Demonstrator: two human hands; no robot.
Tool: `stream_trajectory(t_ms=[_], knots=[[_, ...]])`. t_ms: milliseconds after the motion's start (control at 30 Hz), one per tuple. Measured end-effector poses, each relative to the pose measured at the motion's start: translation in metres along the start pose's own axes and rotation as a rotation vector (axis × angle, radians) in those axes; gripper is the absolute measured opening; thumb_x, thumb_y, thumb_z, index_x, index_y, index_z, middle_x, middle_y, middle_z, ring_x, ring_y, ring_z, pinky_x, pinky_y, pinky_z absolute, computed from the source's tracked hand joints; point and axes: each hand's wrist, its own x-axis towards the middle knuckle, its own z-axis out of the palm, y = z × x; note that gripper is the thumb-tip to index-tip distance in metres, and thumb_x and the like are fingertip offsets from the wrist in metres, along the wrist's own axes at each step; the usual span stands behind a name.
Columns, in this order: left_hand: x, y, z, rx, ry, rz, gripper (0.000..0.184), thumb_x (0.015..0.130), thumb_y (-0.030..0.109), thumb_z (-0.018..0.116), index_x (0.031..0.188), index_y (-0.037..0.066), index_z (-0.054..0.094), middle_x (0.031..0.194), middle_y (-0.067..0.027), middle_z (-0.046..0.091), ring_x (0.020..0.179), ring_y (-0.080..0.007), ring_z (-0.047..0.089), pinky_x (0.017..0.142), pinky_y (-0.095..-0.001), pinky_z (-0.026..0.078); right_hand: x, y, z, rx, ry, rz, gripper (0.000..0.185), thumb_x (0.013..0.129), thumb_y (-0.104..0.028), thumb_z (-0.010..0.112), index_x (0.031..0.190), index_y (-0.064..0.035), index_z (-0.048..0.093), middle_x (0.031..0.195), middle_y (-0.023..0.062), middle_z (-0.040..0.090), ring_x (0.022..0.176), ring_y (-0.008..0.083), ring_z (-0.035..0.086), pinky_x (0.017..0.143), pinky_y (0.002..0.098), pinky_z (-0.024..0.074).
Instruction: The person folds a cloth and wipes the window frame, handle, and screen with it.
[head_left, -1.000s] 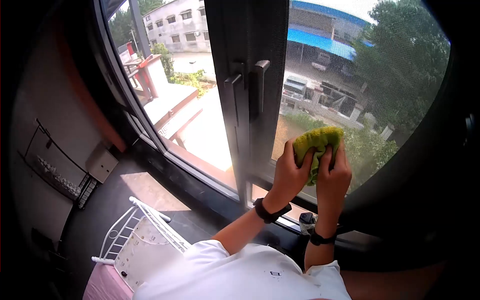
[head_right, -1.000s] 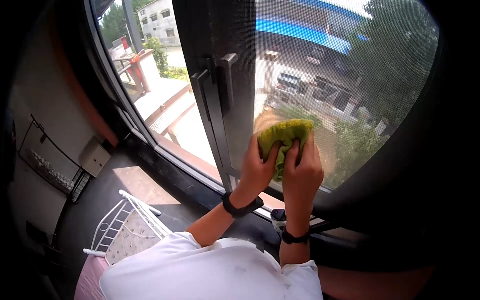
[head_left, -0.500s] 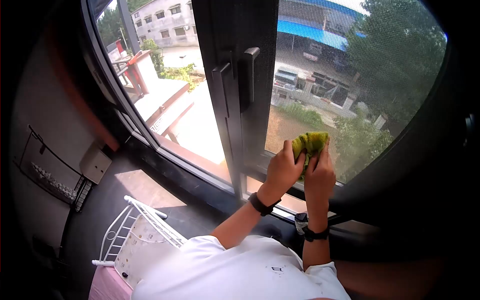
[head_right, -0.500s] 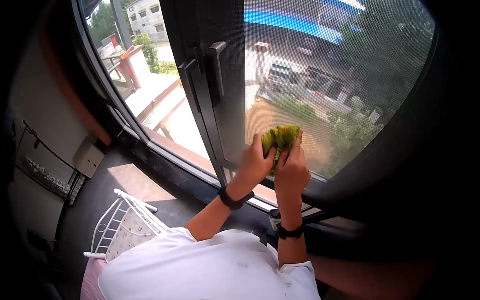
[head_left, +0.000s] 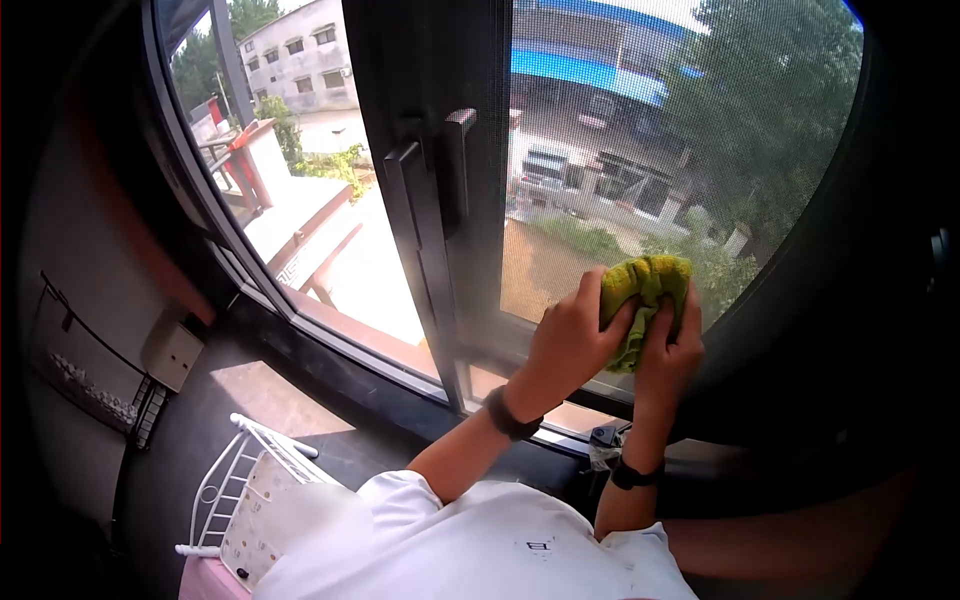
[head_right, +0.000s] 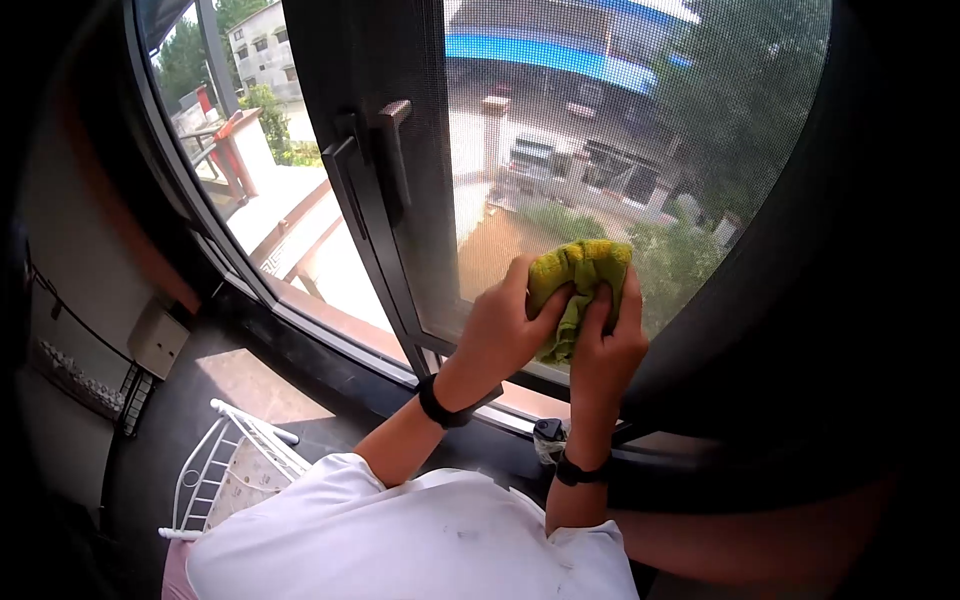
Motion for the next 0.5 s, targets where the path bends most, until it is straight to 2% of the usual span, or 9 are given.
stream_trajectory(t_ms=[33,67,133,167,300,367,400,500], knots=[[0.000,-0.005,0.006,0.030,0.024,0.005,0.038,0.089,0.026,0.063,0.111,0.001,0.045,0.075,-0.0214,0.063,0.070,-0.0405,0.065,0.057,-0.0465,0.052,0.000,0.008,0.005,-0.028,-0.005,-0.008,0.042,0.096,-0.011,0.050,0.137,-0.0062,0.048,0.079,0.0164,0.068,0.063,0.0216,0.067,0.057,0.0342,0.0507],[0.000,-0.012,0.010,0.042,0.030,-0.007,0.038,0.089,0.026,0.063,0.111,0.001,0.045,0.075,-0.0214,0.063,0.070,-0.0405,0.065,0.057,-0.0465,0.052,-0.003,0.012,0.006,-0.016,-0.017,-0.003,0.042,0.096,-0.011,0.050,0.137,-0.0062,0.048,0.079,0.0164,0.068,0.063,0.0216,0.067,0.057,0.0342,0.0507],[-0.001,-0.024,0.017,0.010,0.004,-0.060,0.038,0.088,0.023,0.064,0.114,0.002,0.047,0.077,-0.0224,0.063,0.073,-0.0410,0.065,0.059,-0.0441,0.051,-0.007,0.014,0.007,-0.024,-0.157,0.185,0.044,0.095,-0.011,0.050,0.139,-0.0061,0.046,0.072,0.0159,0.066,0.060,0.0218,0.066,0.054,0.0351,0.0493],[-0.001,-0.030,0.019,-0.019,0.020,-0.044,0.034,0.088,0.020,0.064,0.111,0.001,0.047,0.077,-0.0226,0.063,0.074,-0.0422,0.064,0.060,-0.0446,0.050,-0.007,0.012,0.008,-0.050,-0.180,0.211,0.046,0.096,-0.012,0.050,0.141,-0.0063,0.043,0.067,0.0151,0.064,0.057,0.0213,0.064,0.052,0.0360,0.0481],[-0.007,-0.046,0.028,-0.099,0.099,-0.009,0.034,0.088,0.020,0.063,0.110,0.000,0.047,0.079,-0.0233,0.064,0.073,-0.0416,0.064,0.060,-0.0450,0.052,-0.011,0.012,0.014,-0.039,-0.189,0.195,0.049,0.095,-0.014,0.051,0.142,-0.0070,0.041,0.067,0.0163,0.063,0.056,0.0245,0.064,0.053,0.0374,0.0484],[-0.014,-0.054,0.034,-0.196,0.160,-0.056,0.032,0.088,0.019,0.063,0.108,-0.001,0.048,0.081,-0.0243,0.064,0.078,-0.0423,0.064,0.063,-0.0439,0.051,-0.018,0.014,0.018,-0.128,-0.243,0.165,0.052,0.093,-0.013,0.052,0.143,-0.0081,0.040,0.069,0.0179,0.064,0.057,0.0297,0.064,0.053,0.0389,0.0490],[-0.020,-0.058,0.037,-0.198,0.133,-0.060,0.032,0.088,0.019,0.063,0.108,-0.001,0.048,0.081,-0.0243,0.064,0.078,-0.0423,0.064,0.063,-0.0439,0.051,-0.026,0.017,0.018,-0.139,-0.233,0.189,0.052,0.093,-0.013,0.052,0.143,-0.0081,0.040,0.069,0.0179,0.064,0.057,0.0297,0.064,0.053,0.0389,0.0490],[-0.038,-0.077,0.038,-0.118,0.111,-0.211,0.032,0.088,0.020,0.064,0.109,0.000,0.050,0.084,-0.0249,0.064,0.084,-0.0431,0.064,0.068,-0.0445,0.051,-0.047,0.029,0.019,-0.097,-0.290,0.086,0.054,0.091,-0.010,0.052,0.144,-0.0079,0.039,0.073,0.0187,0.064,0.058,0.0326,0.065,0.054,0.0400,0.0495]])
